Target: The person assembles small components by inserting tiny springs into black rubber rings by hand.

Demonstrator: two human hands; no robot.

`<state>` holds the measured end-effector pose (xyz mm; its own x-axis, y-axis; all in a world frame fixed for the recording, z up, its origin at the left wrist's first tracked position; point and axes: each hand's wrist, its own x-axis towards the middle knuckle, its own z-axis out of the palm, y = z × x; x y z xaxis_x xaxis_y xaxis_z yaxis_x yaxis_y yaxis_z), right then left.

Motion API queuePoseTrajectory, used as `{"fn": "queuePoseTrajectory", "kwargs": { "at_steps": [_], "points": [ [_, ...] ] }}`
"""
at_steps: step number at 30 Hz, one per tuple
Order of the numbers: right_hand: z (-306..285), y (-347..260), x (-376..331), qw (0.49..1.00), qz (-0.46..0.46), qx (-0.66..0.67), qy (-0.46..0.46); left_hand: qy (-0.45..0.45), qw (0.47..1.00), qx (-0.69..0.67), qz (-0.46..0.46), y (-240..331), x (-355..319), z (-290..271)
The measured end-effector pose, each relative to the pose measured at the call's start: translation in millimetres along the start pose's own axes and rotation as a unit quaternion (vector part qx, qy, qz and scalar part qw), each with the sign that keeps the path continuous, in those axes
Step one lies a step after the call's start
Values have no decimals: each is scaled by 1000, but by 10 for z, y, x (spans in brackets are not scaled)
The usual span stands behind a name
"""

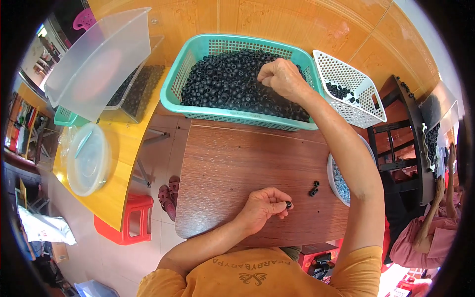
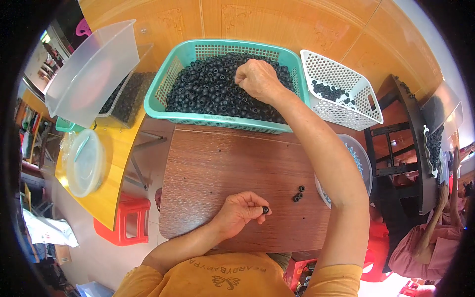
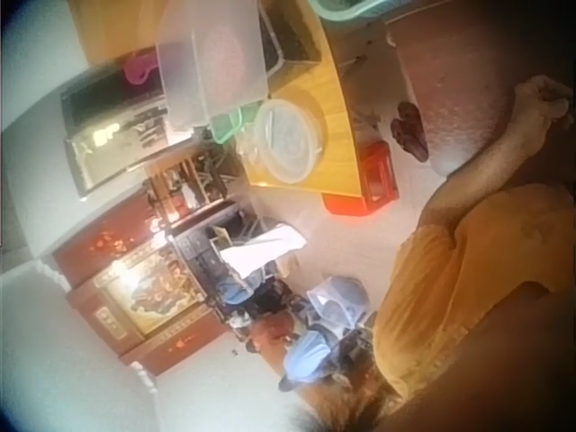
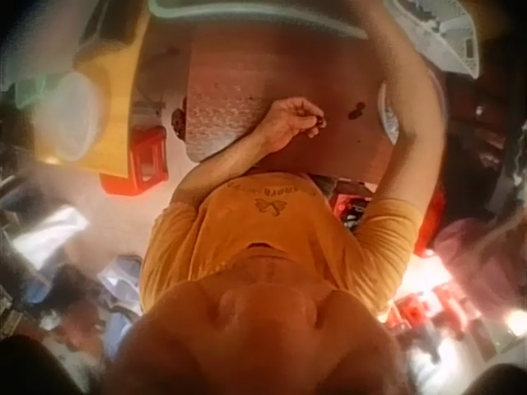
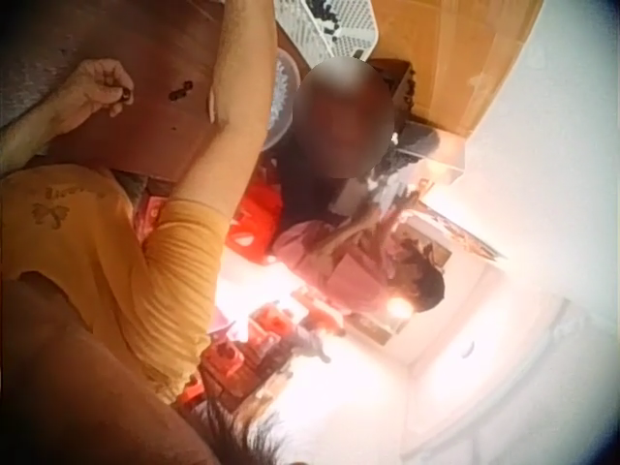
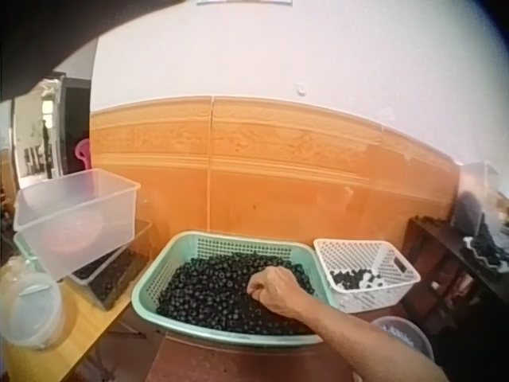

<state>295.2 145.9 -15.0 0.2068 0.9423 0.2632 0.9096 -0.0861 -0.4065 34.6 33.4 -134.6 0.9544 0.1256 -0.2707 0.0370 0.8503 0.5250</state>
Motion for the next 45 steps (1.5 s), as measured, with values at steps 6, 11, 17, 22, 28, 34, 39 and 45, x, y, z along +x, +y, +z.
{"fn": "queuePoseTrajectory", "kwargs": {
  "at_steps": [6,11,17,22,28,34,39,45],
  "points": [
    [124,64,119,999,5,19,39,4,1000,0,-5,29,0,19],
    [320,-44,361,999,-15,-37,24,-4,1000,-10,1,14,13,-5],
    [527,-59,528,996,-27,-83,0,12,1000,2,-7,21,12,-12],
    [576,-38,660,997,-16,-68,-20,12,1000,2,-7,19,12,0],
    [653,-143,906,993,22,112,-5,17,1000,9,-15,25,25,21],
    [572,-60,849,991,28,132,13,30,999,7,-10,14,23,20],
    [466,24,737,996,38,78,-8,21,1000,7,-6,26,16,25],
    [541,-224,731,998,-29,43,-37,23,1000,8,-9,35,14,21]
  ]
}}
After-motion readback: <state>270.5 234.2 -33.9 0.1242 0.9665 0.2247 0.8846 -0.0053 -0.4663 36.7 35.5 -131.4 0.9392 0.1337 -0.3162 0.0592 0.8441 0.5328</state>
